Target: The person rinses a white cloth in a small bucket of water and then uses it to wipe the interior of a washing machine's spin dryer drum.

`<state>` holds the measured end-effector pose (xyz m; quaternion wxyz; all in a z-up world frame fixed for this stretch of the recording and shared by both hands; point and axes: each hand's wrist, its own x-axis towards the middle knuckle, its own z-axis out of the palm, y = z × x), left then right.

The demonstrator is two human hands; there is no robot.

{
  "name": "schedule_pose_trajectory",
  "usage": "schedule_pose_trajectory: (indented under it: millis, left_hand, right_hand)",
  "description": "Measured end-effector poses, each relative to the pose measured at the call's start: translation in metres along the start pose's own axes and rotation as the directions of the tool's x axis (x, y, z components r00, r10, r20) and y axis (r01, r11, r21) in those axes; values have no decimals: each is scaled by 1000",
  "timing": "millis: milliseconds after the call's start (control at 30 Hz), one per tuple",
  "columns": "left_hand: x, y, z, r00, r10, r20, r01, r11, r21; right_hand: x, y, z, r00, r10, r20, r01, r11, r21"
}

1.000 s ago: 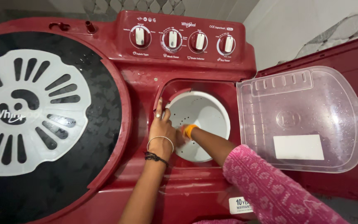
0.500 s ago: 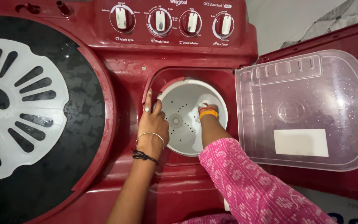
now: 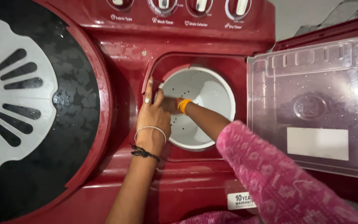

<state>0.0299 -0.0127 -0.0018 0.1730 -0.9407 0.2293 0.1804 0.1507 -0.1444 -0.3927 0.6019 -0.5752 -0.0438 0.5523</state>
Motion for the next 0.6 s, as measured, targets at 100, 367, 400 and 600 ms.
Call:
schedule_pose_trajectory:
  millis: [100,367,400,600]
  left_hand:
    - [2,-2,-2,999,11,43,-11,1000,4]
    - [1,-1,1,1000,3,-16,-3,1000,-15]
    - [1,-1,2,1000,-6,-29,6,1000,-26]
    - [0,-3,6,998,-14,-61,12,999,-33]
  right_hand:
    - [-16,34,11,935,273,227,-165,901,-402]
    - [-72,63,-37,699,690,-190,-478,253,-841]
    - [-77,59,-47,708,639,-301,-537,209,-818]
    - [-56,14,-77,387,29,-922,155,983,96]
